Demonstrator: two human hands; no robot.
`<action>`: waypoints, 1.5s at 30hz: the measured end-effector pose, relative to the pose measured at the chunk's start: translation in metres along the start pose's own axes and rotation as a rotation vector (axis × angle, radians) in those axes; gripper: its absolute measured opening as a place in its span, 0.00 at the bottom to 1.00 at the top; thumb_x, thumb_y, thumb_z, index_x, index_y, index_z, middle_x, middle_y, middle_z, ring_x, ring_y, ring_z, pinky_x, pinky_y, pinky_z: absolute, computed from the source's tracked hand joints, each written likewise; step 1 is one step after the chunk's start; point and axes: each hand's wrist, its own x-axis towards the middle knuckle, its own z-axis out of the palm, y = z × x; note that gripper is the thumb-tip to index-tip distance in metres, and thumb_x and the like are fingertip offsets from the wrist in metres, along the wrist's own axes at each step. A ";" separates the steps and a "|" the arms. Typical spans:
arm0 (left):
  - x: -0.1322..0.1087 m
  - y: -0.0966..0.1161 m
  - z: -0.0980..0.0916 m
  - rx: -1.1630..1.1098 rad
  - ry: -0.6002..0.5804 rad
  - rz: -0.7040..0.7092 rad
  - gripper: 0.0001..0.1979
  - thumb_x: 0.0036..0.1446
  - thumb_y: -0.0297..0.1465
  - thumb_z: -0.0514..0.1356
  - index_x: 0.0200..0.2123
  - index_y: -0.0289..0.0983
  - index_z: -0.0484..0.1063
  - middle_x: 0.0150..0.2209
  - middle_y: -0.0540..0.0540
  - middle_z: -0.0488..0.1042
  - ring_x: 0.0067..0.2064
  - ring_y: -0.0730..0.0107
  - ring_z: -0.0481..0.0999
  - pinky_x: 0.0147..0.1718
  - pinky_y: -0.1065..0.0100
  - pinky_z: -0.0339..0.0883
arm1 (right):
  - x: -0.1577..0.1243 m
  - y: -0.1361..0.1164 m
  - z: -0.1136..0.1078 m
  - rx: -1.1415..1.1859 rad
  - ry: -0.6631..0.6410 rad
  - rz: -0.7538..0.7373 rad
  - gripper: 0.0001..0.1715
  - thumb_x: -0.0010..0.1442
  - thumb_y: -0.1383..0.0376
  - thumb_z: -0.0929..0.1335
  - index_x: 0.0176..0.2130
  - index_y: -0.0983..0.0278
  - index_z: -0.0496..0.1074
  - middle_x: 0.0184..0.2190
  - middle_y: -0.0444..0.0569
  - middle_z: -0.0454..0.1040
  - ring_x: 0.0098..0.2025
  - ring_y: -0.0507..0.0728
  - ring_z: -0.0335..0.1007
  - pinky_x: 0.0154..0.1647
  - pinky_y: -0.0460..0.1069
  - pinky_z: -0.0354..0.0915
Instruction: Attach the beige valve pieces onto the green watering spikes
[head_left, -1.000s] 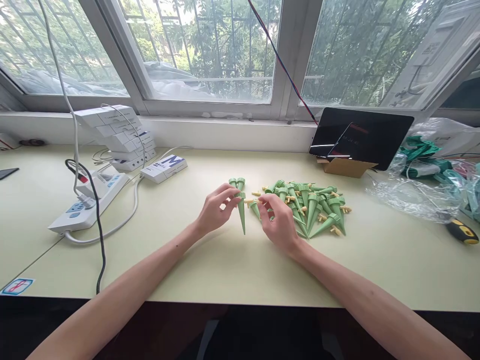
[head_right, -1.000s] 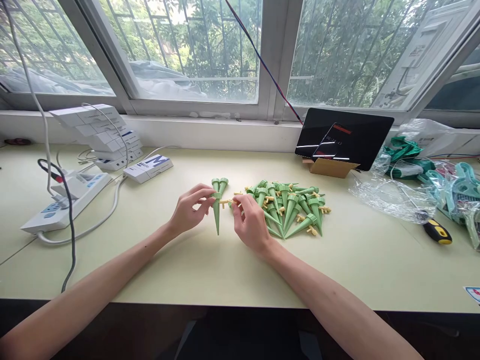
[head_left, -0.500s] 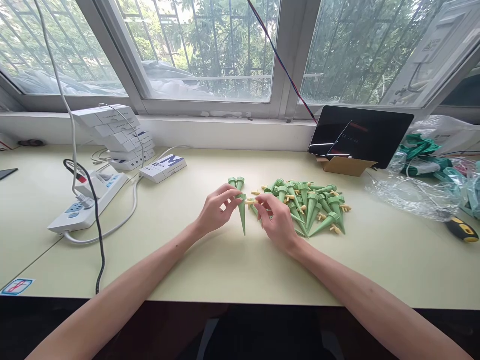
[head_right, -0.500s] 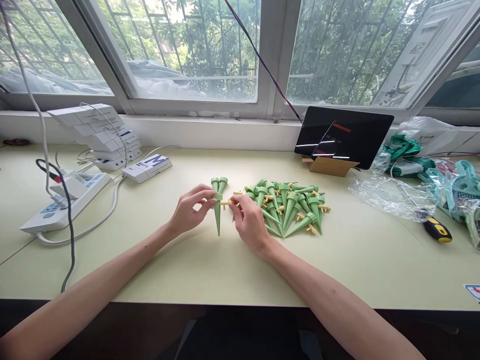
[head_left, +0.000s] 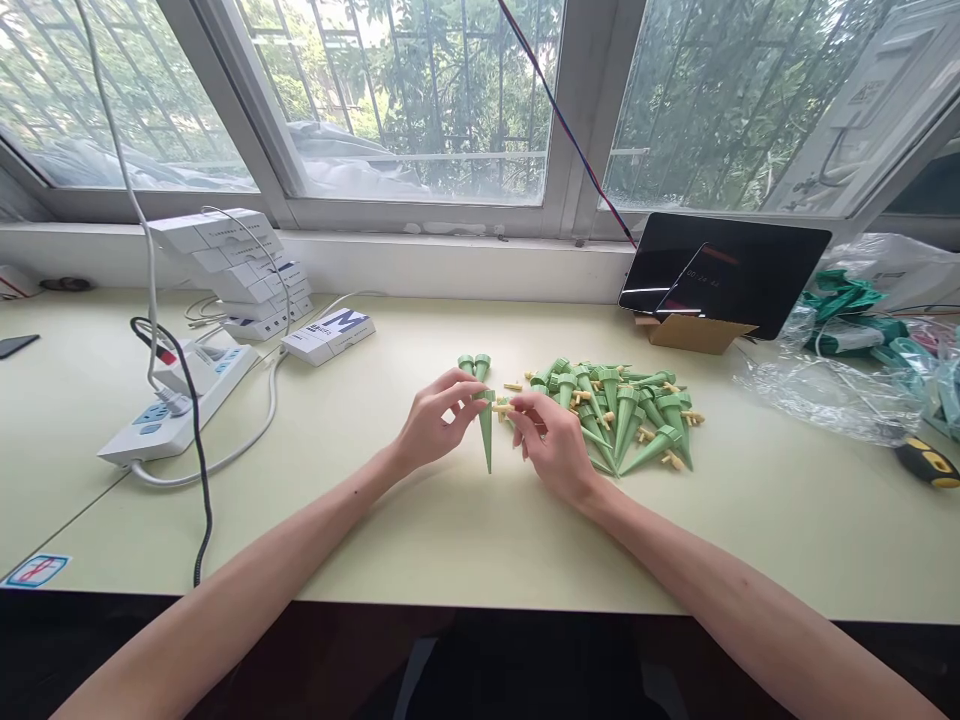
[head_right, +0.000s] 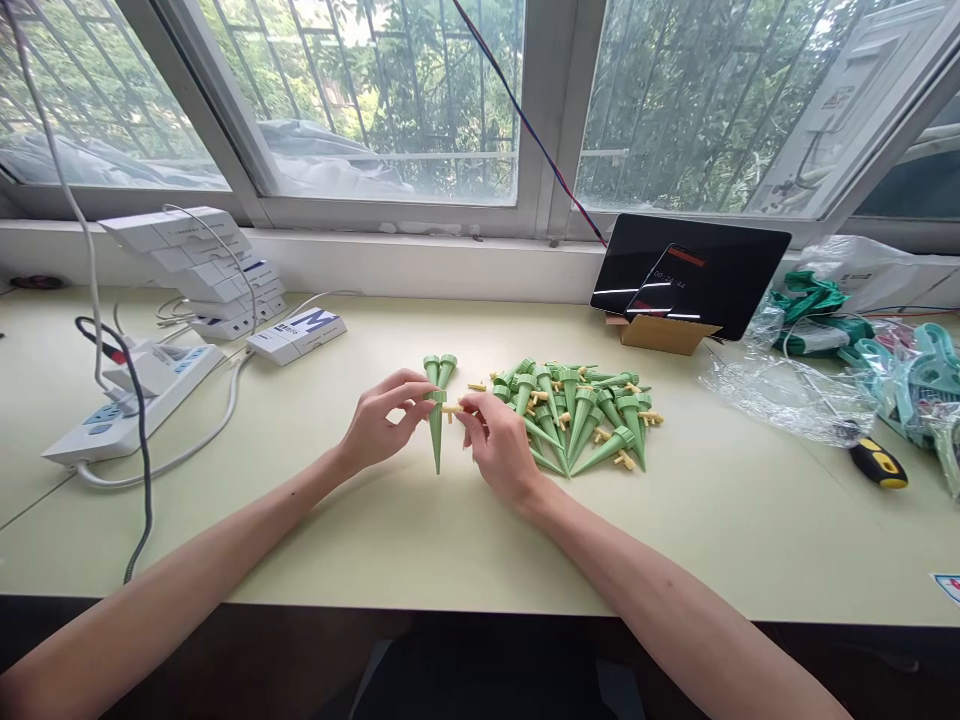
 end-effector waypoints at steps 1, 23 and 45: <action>0.000 0.000 0.000 -0.002 0.000 0.000 0.07 0.64 0.27 0.59 0.43 0.37 0.75 0.38 0.45 0.73 0.31 0.76 0.74 0.26 0.74 0.75 | 0.000 0.000 0.000 0.002 -0.002 0.005 0.11 0.69 0.59 0.63 0.41 0.63 0.69 0.31 0.45 0.71 0.21 0.49 0.65 0.25 0.46 0.65; 0.001 -0.001 -0.001 0.017 -0.002 0.051 0.08 0.63 0.26 0.59 0.44 0.39 0.76 0.37 0.45 0.72 0.31 0.75 0.73 0.24 0.74 0.72 | 0.000 -0.001 -0.001 0.040 -0.034 0.005 0.12 0.68 0.58 0.64 0.45 0.64 0.70 0.32 0.47 0.72 0.23 0.49 0.68 0.23 0.46 0.67; 0.000 0.000 0.000 0.025 -0.015 0.052 0.08 0.64 0.27 0.59 0.44 0.38 0.76 0.37 0.45 0.72 0.30 0.77 0.72 0.24 0.74 0.72 | 0.002 -0.002 -0.005 -0.068 -0.078 0.000 0.18 0.70 0.55 0.62 0.35 0.62 0.73 0.27 0.44 0.67 0.21 0.49 0.65 0.27 0.47 0.68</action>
